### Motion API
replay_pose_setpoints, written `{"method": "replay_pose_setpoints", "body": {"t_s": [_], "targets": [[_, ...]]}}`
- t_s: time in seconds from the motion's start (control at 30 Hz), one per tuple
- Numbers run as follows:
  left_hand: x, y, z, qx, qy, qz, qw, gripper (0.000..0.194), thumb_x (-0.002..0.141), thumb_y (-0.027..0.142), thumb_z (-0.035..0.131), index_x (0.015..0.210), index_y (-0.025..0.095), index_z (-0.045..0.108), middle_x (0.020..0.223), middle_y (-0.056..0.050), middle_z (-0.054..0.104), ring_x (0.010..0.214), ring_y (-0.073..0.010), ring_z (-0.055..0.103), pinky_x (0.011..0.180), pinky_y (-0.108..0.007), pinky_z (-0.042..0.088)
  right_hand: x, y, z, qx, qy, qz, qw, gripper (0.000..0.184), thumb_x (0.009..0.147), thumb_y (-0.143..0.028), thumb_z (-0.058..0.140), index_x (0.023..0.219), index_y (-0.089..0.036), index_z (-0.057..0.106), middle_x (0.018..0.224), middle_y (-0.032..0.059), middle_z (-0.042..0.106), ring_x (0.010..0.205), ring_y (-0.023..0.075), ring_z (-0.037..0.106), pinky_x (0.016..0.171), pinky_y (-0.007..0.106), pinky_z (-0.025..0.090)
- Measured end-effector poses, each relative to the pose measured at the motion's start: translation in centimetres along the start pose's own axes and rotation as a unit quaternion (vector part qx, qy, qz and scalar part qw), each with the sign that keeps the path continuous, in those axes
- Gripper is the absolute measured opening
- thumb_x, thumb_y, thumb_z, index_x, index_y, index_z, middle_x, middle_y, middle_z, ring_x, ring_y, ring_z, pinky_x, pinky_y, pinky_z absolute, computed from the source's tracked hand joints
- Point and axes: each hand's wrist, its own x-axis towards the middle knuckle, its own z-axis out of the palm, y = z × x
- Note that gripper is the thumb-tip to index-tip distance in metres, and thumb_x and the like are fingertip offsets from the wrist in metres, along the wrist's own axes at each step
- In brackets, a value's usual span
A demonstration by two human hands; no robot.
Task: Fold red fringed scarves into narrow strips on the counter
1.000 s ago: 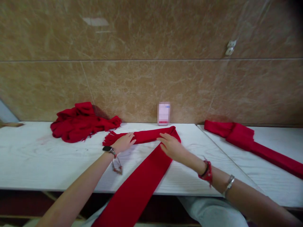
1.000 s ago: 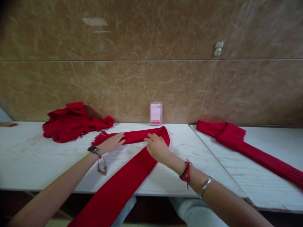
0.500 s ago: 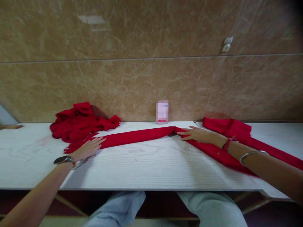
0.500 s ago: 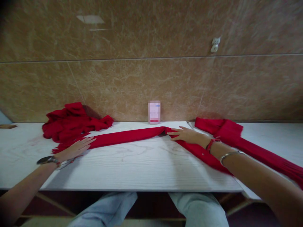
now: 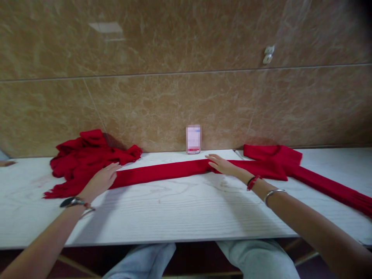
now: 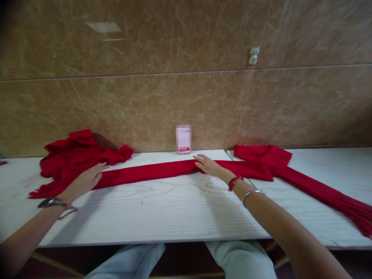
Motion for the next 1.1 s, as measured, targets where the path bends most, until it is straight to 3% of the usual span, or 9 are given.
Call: {"method": "replay_pose_setpoints", "body": {"t_s": [0.13,0.27,0.4,0.47,0.57,0.67,0.73,0.83,1.1], "targets": [[1.3,4.0,2.3,0.0,-0.082,0.013,0.997,0.053,0.088,0.035,0.023,0.133,0.016,0.042,0.142,-0.008,0.036,0.13,-0.0255,0.031,0.103,-0.045,0.028,-2.0,-1.5,0.9,-0.074,-0.13,-0.037,0.988,0.048,0.091,-0.051,0.024,0.138,-0.042,0.025,0.149,-0.0005,0.021,0.132,0.0415,0.016,0.089,0.077,0.019],[-0.8,0.7,3.4,-0.031,-0.122,0.068,0.99,0.051,0.088,0.03,0.02,0.133,0.017,0.041,0.143,-0.007,0.034,0.132,-0.0205,0.029,0.105,-0.039,0.028,-4.8,-1.0,-0.2,-0.064,-0.169,-0.094,0.979,0.047,0.092,-0.049,0.019,0.139,-0.042,0.02,0.15,-0.0009,0.018,0.134,0.0403,0.01,0.091,0.076,0.016],[-2.1,-1.4,2.2,-0.034,-0.163,0.06,0.984,0.052,0.089,0.031,0.019,0.134,0.016,0.04,0.143,-0.007,0.034,0.132,-0.02,0.029,0.105,-0.037,0.027,-4.9,-1.5,-0.9,-0.048,-0.157,-0.088,0.983,0.046,0.094,-0.044,0.018,0.139,-0.038,0.025,0.149,0.0015,0.021,0.134,0.0373,0.013,0.094,0.073,0.018],[-1.1,0.4,1.4,-0.003,-0.159,0.033,0.987,0.052,0.088,0.031,0.021,0.131,0.015,0.045,0.142,-0.01,0.036,0.132,-0.0245,0.03,0.105,-0.044,0.026,-3.6,-3.2,-0.6,-0.049,-0.128,-0.075,0.988,0.046,0.094,-0.04,0.019,0.139,-0.033,0.027,0.149,0.0039,0.022,0.134,0.0368,0.015,0.094,0.073,0.018],[1.8,5.7,1.0,0.019,-0.102,0.048,0.993,0.05,0.088,0.036,0.024,0.123,0.015,0.053,0.143,-0.011,0.033,0.133,-0.0278,0.026,0.106,-0.049,0.02,-1.1,-6.9,0.6,-0.056,-0.074,-0.099,0.991,0.047,0.094,-0.035,0.022,0.141,-0.028,0.025,0.149,0.006,0.022,0.135,0.0352,0.014,0.095,0.072,0.017],[4.4,10.9,1.6,-0.032,-0.103,0.069,0.992,0.055,0.09,0.045,0.022,0.135,0.018,0.039,0.147,-0.009,0.025,0.135,-0.0259,0.022,0.105,-0.045,0.025,0.6,-9.8,2.0,-0.043,-0.092,-0.146,0.984,0.048,0.094,-0.038,0.019,0.141,-0.028,0.024,0.148,0.0059,0.024,0.134,0.0336,0.019,0.095,0.069,0.022],[5.1,12.5,2.4,-0.06,-0.123,0.093,0.986,0.053,0.091,0.045,0.021,0.139,0.023,0.032,0.147,-0.005,0.026,0.134,-0.0242,0.023,0.105,-0.044,0.025,0.7,-9.7,2.6,-0.047,-0.099,-0.16,0.981,0.048,0.094,-0.039,0.017,0.141,-0.028,0.024,0.148,0.0053,0.024,0.133,0.0317,0.021,0.097,0.066,0.023],[4.7,11.8,3.4,-0.068,-0.125,0.129,0.981,0.053,0.091,0.041,0.021,0.139,0.022,0.031,0.146,-0.004,0.029,0.134,-0.0221,0.024,0.107,-0.042,0.022,-1.2,-6.1,2.2,-0.084,-0.096,-0.133,0.983,0.049,0.095,-0.036,0.016,0.142,-0.026,0.022,0.148,0.0064,0.024,0.133,0.0301,0.022,0.099,0.061,0.025],[3.1,7.4,3.8,-0.095,-0.17,0.126,0.973,0.055,0.091,0.037,0.012,0.14,0.018,0.029,0.147,0.0,0.022,0.136,-0.0152,0.017,0.11,-0.035,0.015,-10.9,10.7,-2.5,-0.239,-0.067,0.056,0.967,0.047,0.093,-0.025,0.021,0.137,-0.018,0.035,0.141,0.0157,0.034,0.128,0.0313,0.034,0.092,0.061,0.035]]}}
